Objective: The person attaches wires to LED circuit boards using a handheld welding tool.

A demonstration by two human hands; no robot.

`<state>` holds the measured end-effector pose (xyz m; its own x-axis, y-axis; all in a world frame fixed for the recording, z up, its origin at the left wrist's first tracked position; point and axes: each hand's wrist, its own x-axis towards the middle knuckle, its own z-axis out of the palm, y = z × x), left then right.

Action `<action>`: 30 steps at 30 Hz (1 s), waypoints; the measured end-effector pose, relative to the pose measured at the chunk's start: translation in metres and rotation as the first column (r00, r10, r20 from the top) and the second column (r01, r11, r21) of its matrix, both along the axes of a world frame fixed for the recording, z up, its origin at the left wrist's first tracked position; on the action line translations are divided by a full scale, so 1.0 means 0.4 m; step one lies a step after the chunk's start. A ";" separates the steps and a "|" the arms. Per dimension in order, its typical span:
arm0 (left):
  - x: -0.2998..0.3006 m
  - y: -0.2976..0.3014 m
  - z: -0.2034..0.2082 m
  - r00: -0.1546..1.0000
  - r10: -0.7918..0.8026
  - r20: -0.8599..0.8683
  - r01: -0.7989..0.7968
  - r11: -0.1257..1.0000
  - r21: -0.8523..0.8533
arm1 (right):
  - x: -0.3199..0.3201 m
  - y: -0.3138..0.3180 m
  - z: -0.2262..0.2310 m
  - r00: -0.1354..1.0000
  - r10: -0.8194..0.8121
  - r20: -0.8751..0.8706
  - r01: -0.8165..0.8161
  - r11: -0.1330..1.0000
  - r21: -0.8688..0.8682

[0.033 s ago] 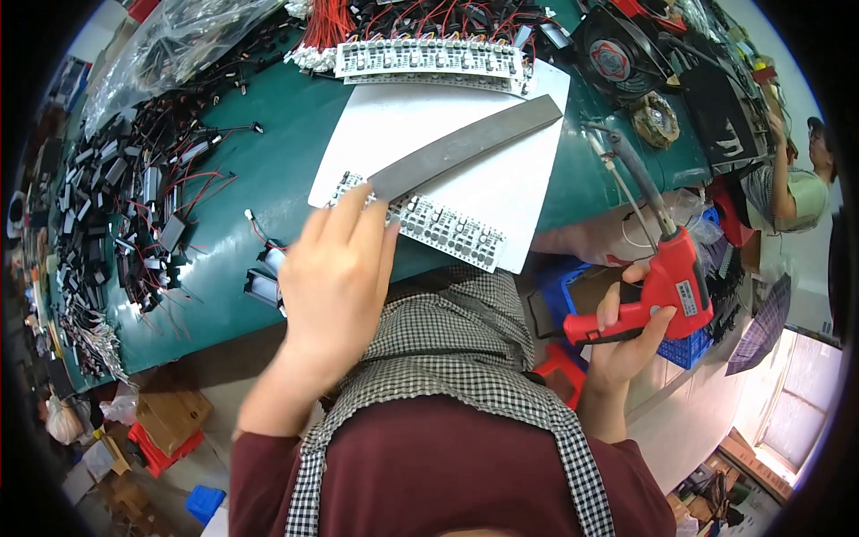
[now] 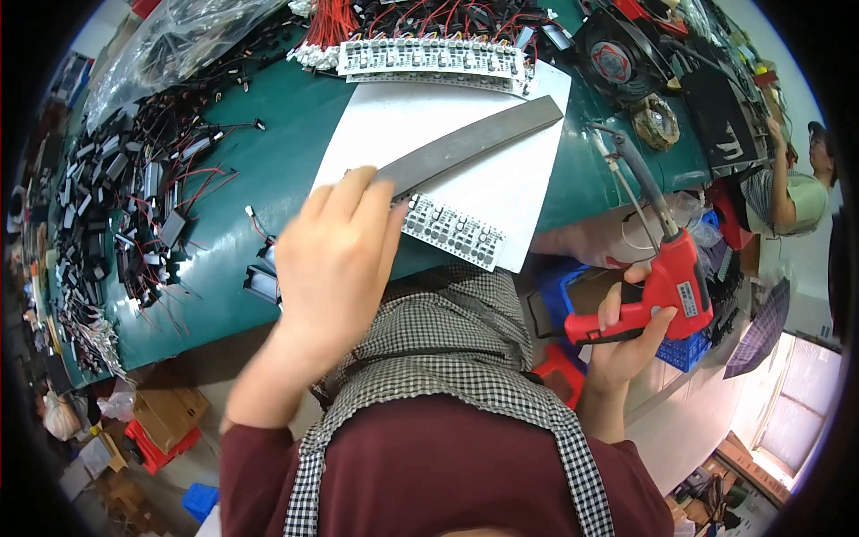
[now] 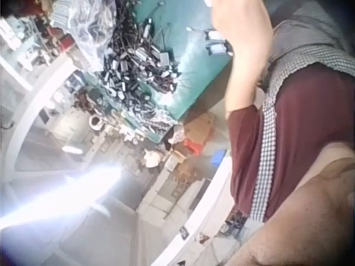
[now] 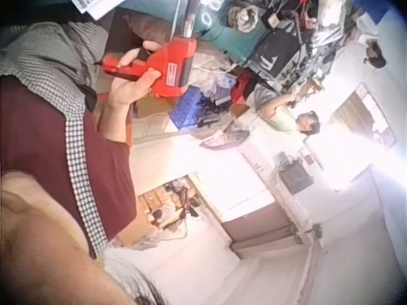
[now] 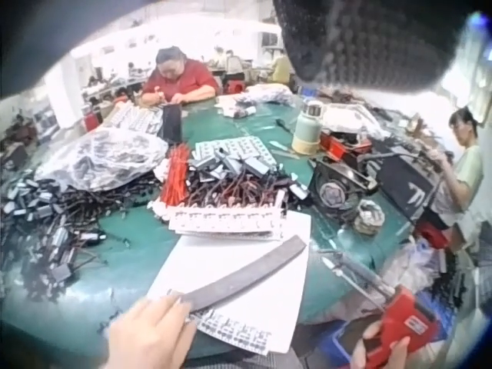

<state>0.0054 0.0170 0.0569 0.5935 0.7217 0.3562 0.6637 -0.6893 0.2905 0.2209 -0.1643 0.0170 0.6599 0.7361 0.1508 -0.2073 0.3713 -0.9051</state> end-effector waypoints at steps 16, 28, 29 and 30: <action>0.163 0.227 -0.033 0.883 -0.416 -0.218 0.337 0.884 -0.325 | 0.020 -0.048 -0.013 0.996 -0.084 -0.035 0.086 0.995 0.058; 0.157 0.249 -0.045 0.900 -0.411 -0.142 0.357 0.885 -0.299 | 0.017 -0.048 -0.009 0.997 -0.075 -0.024 0.076 0.997 0.030; 0.155 0.250 -0.045 0.902 -0.408 -0.139 0.355 0.887 -0.296 | 0.018 -0.048 -0.008 0.997 -0.071 -0.026 0.072 0.997 0.032; 0.155 0.251 -0.046 0.900 -0.417 -0.128 0.367 0.882 -0.296 | 0.017 -0.044 -0.006 0.997 -0.070 -0.024 0.071 0.997 0.035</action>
<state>0.0674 0.1173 0.0385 0.8828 0.4673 0.0475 0.4131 -0.8207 0.3946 0.2276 -0.1819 0.0147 0.7136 0.6818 0.1611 -0.1993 0.4180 -0.8863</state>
